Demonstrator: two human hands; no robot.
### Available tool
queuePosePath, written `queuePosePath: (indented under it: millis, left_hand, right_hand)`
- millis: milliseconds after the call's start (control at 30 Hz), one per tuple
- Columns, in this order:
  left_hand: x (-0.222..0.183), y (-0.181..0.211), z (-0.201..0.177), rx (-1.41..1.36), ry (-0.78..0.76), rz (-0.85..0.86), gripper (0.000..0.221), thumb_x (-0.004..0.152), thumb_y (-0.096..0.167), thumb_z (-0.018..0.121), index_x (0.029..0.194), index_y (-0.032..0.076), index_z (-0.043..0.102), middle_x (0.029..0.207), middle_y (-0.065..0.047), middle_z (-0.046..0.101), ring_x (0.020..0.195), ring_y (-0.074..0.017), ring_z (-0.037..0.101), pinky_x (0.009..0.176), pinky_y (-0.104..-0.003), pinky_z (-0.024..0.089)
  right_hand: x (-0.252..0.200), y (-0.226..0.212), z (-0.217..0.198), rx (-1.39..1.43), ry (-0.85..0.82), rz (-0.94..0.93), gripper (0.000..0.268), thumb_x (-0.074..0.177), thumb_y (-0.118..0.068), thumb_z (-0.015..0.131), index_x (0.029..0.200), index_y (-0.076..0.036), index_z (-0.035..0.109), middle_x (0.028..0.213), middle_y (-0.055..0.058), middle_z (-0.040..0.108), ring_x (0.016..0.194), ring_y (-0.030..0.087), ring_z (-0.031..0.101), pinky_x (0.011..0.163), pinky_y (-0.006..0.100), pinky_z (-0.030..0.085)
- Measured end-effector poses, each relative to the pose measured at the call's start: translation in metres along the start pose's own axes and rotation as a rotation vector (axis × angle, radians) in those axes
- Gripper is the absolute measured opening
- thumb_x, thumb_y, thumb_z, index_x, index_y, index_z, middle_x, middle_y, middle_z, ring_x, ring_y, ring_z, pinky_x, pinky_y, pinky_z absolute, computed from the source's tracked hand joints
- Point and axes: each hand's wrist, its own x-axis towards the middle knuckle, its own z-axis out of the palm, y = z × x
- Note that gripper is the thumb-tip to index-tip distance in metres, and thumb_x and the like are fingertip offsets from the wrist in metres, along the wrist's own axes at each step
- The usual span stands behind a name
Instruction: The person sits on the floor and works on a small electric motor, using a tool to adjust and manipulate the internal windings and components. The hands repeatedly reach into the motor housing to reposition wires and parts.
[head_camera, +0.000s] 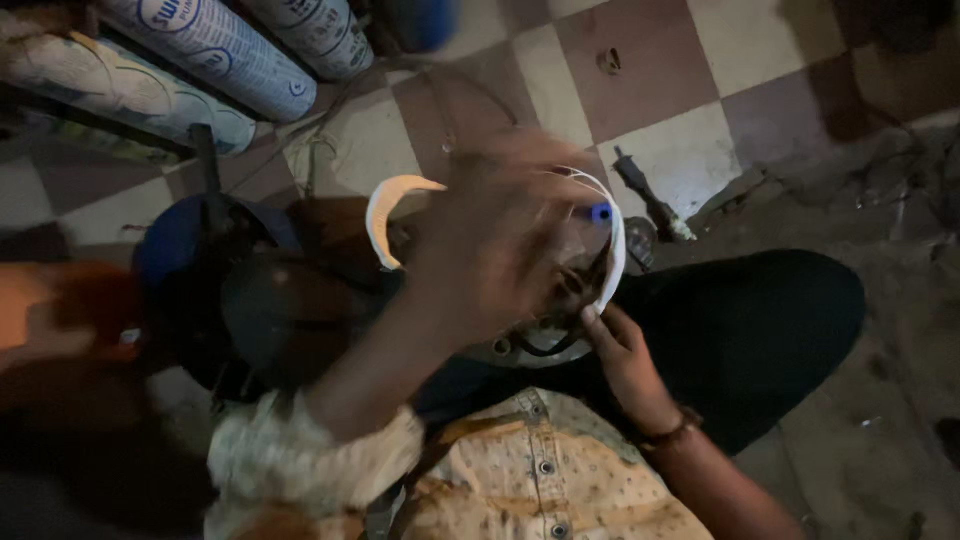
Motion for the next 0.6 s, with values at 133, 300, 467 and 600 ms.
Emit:
queuePosePath:
  millis: [133, 300, 467, 600]
  left_hand:
    - [0.034, -0.016, 0.066, 0.339, -0.322, 0.252, 0.029, 0.086, 0.03, 0.072, 0.106, 0.008, 0.072, 0.114, -0.013, 0.072, 0.114, -0.0313, 0.068, 0.106, -0.046, 0.049]
    - [0.057, -0.052, 0.1, 0.542, -0.905, 0.137, 0.026, 0.088, 0.033, 0.066, 0.078, 0.012, 0.078, 0.08, -0.012, 0.073, 0.081, -0.033, 0.074, 0.069, -0.048, 0.06]
    - [0.067, -0.056, 0.092, 0.442, -0.821, 0.013, 0.05, 0.101, 0.045, 0.056, 0.074, 0.009, 0.078, 0.067, -0.013, 0.072, 0.067, -0.0357, 0.071, 0.064, -0.051, 0.059]
    - [0.063, -0.047, 0.093, 0.474, -0.61, -0.087, 0.054, 0.106, 0.045, 0.055, 0.073, 0.008, 0.077, 0.057, -0.013, 0.066, 0.055, -0.033, 0.068, 0.056, -0.047, 0.058]
  right_hand:
    - [0.002, 0.017, 0.017, 0.315, 0.135, 0.116, 0.035, 0.115, -0.033, 0.049, 0.105, -0.002, 0.062, 0.087, 0.001, 0.059, 0.079, 0.012, 0.054, 0.073, 0.03, 0.046]
    - [0.016, 0.01, 0.018, 0.222, 0.275, -0.011, 0.033, 0.108, -0.034, 0.046, 0.11, -0.007, 0.064, 0.085, -0.002, 0.06, 0.074, 0.008, 0.053, 0.066, 0.026, 0.046]
    - [0.028, 0.015, 0.027, 0.169, 0.299, -0.164, 0.039, 0.117, -0.035, 0.045, 0.096, -0.006, 0.058, 0.08, -0.003, 0.054, 0.071, 0.007, 0.046, 0.062, 0.025, 0.04]
    - [0.039, 0.02, 0.029, 0.302, 0.257, -0.217, 0.041, 0.117, -0.036, 0.042, 0.092, -0.007, 0.057, 0.074, -0.001, 0.054, 0.062, 0.009, 0.046, 0.056, 0.026, 0.04]
